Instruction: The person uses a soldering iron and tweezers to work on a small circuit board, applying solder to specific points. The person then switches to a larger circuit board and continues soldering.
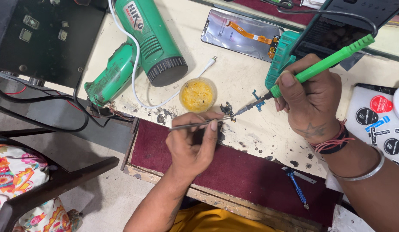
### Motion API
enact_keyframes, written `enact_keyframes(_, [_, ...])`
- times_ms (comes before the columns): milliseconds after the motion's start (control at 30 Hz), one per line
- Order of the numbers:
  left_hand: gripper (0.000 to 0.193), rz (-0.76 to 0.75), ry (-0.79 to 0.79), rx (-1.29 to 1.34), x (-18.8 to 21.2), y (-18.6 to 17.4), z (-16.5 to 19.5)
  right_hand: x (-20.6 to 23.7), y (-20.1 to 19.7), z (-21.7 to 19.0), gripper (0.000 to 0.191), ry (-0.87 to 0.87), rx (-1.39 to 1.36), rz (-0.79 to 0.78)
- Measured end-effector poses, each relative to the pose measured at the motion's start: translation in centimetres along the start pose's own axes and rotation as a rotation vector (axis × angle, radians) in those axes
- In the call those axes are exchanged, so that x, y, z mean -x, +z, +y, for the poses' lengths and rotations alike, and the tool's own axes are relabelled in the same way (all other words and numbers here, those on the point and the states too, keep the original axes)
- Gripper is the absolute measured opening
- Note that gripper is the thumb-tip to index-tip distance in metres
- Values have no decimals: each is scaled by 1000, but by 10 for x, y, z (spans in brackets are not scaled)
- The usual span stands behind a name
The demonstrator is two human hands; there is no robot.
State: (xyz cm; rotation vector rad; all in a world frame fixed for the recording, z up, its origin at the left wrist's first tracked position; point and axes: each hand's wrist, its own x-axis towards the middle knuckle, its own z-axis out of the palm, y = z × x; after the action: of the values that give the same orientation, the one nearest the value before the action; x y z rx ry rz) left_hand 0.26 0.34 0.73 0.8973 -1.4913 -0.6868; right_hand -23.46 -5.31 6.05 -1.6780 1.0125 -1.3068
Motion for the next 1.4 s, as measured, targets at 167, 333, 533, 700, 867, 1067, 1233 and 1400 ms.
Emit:
enact_keyframes(167, [24,224,-62,502,18,-13,5,0,1,-2,31,2,5,3])
enact_keyframes(333, [25,120,-243,1064,61,-34,-1,0,0,-2,30,2,17,-2])
enact_keyframes(533, [27,-138,-369,1595,99,-53,-17,0,2,-3,31,-16,-4,-7])
enact_keyframes(700, [26,-265,-369,1804,109,-59,-8,0,2,-2,30,-9,-6,-2])
enact_keyframes(867, [25,-284,-254,1900,87,-63,-12,2,2,-1,29,7,-11,2])
enact_keyframes(1067, [26,-205,-294,1909,78,-57,-16,2,2,-2,29,21,-15,18])
enact_keyframes(1233, [26,-244,-319,1915,100,-56,4,2,2,1,28,23,-40,15])
enact_keyframes(1400, [24,-256,-316,1855,83,-65,11,3,3,-1,27,23,-19,23])
